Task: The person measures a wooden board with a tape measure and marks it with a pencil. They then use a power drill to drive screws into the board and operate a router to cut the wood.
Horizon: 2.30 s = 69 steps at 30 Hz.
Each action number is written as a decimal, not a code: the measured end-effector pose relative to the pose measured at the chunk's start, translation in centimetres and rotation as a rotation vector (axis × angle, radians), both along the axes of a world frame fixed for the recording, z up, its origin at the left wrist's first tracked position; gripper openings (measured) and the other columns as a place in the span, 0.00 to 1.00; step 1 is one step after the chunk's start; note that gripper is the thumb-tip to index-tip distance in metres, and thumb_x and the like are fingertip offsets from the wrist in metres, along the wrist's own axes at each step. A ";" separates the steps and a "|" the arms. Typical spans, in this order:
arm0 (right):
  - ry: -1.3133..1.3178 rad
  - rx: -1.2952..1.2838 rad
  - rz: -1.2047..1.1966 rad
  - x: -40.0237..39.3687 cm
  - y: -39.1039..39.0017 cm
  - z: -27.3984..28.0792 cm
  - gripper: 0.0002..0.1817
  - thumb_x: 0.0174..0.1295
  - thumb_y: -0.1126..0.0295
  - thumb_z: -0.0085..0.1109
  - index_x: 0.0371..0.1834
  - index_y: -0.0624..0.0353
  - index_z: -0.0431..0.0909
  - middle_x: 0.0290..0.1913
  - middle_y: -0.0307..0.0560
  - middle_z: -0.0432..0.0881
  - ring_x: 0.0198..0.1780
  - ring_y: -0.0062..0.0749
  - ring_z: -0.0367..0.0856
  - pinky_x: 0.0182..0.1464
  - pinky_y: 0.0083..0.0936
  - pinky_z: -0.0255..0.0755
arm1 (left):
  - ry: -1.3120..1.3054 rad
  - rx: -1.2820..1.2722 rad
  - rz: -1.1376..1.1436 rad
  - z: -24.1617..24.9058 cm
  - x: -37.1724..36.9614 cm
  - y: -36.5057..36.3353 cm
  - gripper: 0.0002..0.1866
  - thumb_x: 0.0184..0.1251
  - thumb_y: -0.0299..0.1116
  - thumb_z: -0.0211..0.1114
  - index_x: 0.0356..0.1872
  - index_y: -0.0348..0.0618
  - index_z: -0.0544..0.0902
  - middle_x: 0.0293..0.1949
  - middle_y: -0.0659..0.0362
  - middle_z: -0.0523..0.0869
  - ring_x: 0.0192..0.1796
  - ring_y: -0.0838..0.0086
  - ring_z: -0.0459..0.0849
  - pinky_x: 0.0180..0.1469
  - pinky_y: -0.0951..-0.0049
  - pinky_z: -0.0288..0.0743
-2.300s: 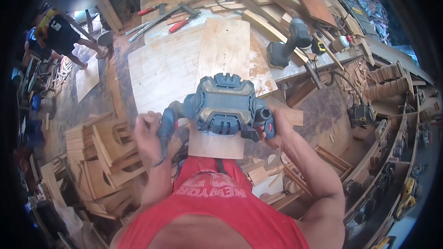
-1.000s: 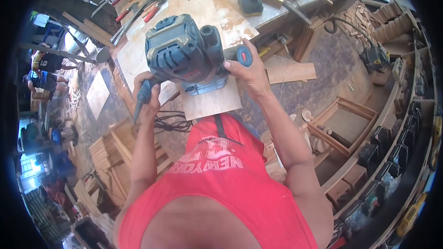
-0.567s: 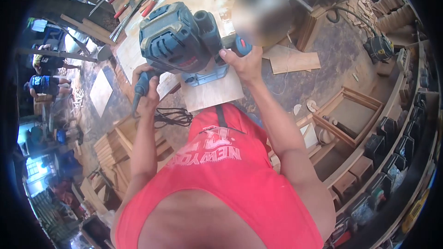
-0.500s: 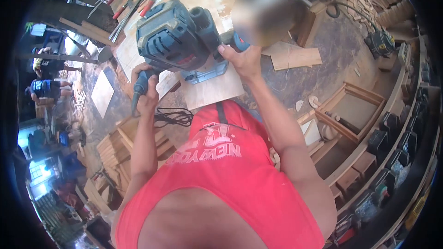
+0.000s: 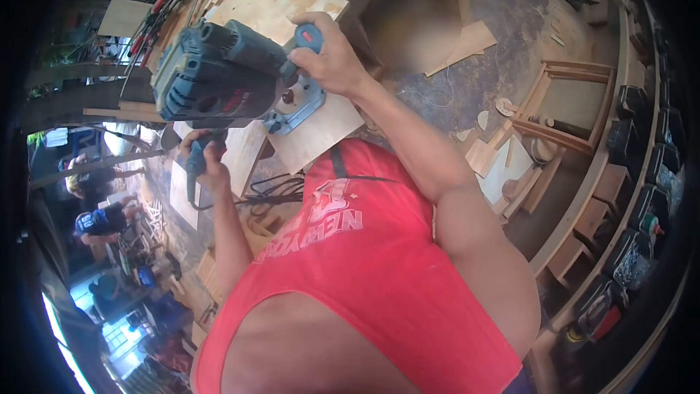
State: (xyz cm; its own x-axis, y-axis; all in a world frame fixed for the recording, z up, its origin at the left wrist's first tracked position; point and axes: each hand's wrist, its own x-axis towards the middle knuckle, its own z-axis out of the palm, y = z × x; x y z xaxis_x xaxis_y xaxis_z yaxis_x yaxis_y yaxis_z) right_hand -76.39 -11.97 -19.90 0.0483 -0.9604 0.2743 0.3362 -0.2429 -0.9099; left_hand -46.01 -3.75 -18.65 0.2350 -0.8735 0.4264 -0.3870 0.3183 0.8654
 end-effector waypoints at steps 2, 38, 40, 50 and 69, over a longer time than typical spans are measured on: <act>0.175 -0.174 -0.100 -0.2 -0.9 -0.2 0.28 0.62 0.68 0.64 0.66 0.62 0.70 0.50 0.41 0.75 0.50 0.25 0.75 0.56 0.24 0.72 | 0.093 -0.031 0.007 1.1 -0.4 0.2 0.16 0.62 0.26 0.62 0.52 0.37 0.77 0.48 0.54 0.81 0.38 0.73 0.81 0.36 0.75 0.79; 0.762 -0.186 -0.709 3.5 -8.3 -1.1 0.16 0.68 0.66 0.64 0.53 0.63 0.80 0.50 0.42 0.82 0.50 0.29 0.82 0.55 0.28 0.77 | 0.296 0.827 -0.717 -1.3 18.7 13.6 0.11 0.72 0.33 0.68 0.52 0.43 0.88 0.36 0.63 0.89 0.38 0.82 0.83 0.42 0.77 0.77; 0.805 -0.160 -0.750 4.2 -7.6 -0.3 0.15 0.68 0.66 0.64 0.53 0.63 0.80 0.50 0.43 0.82 0.50 0.29 0.82 0.55 0.28 0.77 | 0.349 0.926 -0.367 0.7 24.3 12.3 0.12 0.71 0.34 0.68 0.49 0.40 0.88 0.39 0.61 0.90 0.42 0.79 0.84 0.47 0.75 0.78; 0.823 -0.049 -1.002 11.6 6.3 -0.6 0.14 0.70 0.67 0.61 0.53 0.64 0.81 0.53 0.45 0.82 0.52 0.32 0.82 0.55 0.29 0.78 | -0.361 0.167 -0.109 -1.6 33.3 -11.6 0.15 0.66 0.39 0.67 0.49 0.42 0.88 0.36 0.52 0.85 0.43 0.60 0.85 0.50 0.63 0.78; 0.979 0.198 -1.207 18.1 10.7 1.3 0.13 0.73 0.69 0.55 0.52 0.65 0.83 0.58 0.49 0.81 0.56 0.36 0.83 0.55 0.30 0.80 | -0.983 0.138 -0.326 -9.4 17.1 -45.3 0.32 0.72 0.57 0.57 0.60 0.36 0.79 0.54 0.37 0.79 0.56 0.44 0.83 0.59 0.49 0.77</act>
